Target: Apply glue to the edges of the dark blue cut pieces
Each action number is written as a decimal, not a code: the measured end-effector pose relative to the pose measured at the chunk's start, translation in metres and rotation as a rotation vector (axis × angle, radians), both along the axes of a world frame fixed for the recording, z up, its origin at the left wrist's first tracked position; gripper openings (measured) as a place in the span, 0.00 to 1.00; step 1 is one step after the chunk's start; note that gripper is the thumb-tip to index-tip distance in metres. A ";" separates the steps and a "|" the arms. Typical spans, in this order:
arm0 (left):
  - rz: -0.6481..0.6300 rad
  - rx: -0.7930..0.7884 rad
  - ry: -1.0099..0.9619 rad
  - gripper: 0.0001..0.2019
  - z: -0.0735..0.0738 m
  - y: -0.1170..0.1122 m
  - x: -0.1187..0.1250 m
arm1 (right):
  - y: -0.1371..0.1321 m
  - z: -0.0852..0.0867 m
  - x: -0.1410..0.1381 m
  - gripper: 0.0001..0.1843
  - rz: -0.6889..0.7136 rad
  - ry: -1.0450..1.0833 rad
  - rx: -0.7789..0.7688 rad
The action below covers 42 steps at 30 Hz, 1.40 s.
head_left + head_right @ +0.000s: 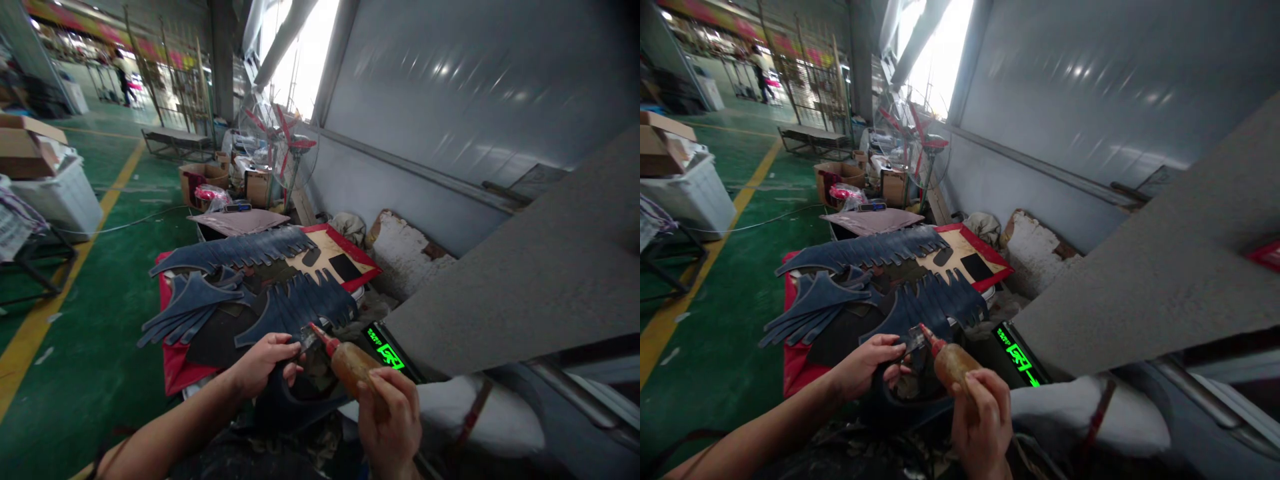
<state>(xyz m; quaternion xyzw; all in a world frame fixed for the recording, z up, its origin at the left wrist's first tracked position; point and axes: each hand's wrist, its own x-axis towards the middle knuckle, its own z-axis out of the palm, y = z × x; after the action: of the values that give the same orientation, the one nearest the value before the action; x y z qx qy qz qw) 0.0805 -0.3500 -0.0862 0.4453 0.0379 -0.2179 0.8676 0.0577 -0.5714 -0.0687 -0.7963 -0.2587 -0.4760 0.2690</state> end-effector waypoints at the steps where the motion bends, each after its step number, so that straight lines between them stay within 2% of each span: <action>1: -0.025 0.031 -0.031 0.18 0.002 0.001 -0.001 | -0.004 -0.003 0.002 0.06 -0.027 0.029 0.070; 4: -0.058 0.267 -0.252 0.17 0.012 0.005 -0.003 | -0.017 -0.008 0.002 0.05 -0.065 0.195 0.395; 6: 0.002 0.497 -0.460 0.14 0.015 0.009 -0.003 | -0.024 -0.008 0.000 0.08 -0.073 0.324 0.587; 9: 0.174 0.746 -0.787 0.08 0.010 0.015 -0.002 | -0.028 -0.005 -0.003 0.13 -0.053 0.427 0.662; 12: 0.378 0.905 -1.178 0.14 -0.001 0.019 0.001 | -0.025 -0.006 -0.004 0.16 -0.029 0.467 0.681; 15: 0.510 1.032 -1.417 0.17 -0.008 0.021 0.002 | -0.022 -0.012 -0.003 0.17 0.012 0.585 0.857; 17: 0.534 1.087 -1.469 0.17 -0.009 0.022 0.003 | -0.021 -0.016 -0.003 0.18 0.041 0.664 0.941; 20: 0.528 1.140 -1.499 0.17 -0.009 0.023 0.003 | -0.021 -0.021 -0.007 0.16 0.099 0.742 0.924; 22: 0.531 1.158 -1.507 0.17 -0.009 0.023 0.003 | -0.021 -0.025 -0.012 0.15 0.191 0.805 0.917; 25: 0.539 1.174 -1.505 0.17 -0.007 0.022 0.002 | -0.020 -0.029 -0.017 0.15 0.297 0.860 0.994; 28: 0.550 1.179 -1.518 0.18 -0.006 0.021 0.001 | -0.022 -0.033 -0.014 0.15 0.257 0.822 1.014; 31: 0.561 1.201 -1.525 0.18 -0.006 0.020 0.000 | -0.027 -0.036 -0.008 0.16 0.130 0.758 0.981; 34: 0.568 1.227 -1.523 0.17 -0.008 0.018 0.000 | -0.032 -0.037 -0.003 0.17 0.029 0.694 1.012; 37: 0.558 1.245 -1.537 0.17 -0.010 0.013 -0.002 | -0.033 -0.039 -0.002 0.17 0.045 0.714 1.021; 42: 0.567 1.280 -1.546 0.17 -0.010 0.001 -0.008 | -0.034 -0.046 -0.008 0.18 0.137 0.884 1.091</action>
<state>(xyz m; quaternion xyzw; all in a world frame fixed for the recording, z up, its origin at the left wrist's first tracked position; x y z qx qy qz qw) 0.0726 -0.3488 -0.0961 0.8149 -0.3165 0.3992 0.2765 0.0497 -0.6050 -0.1147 -0.6485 0.1006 -0.1518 0.7391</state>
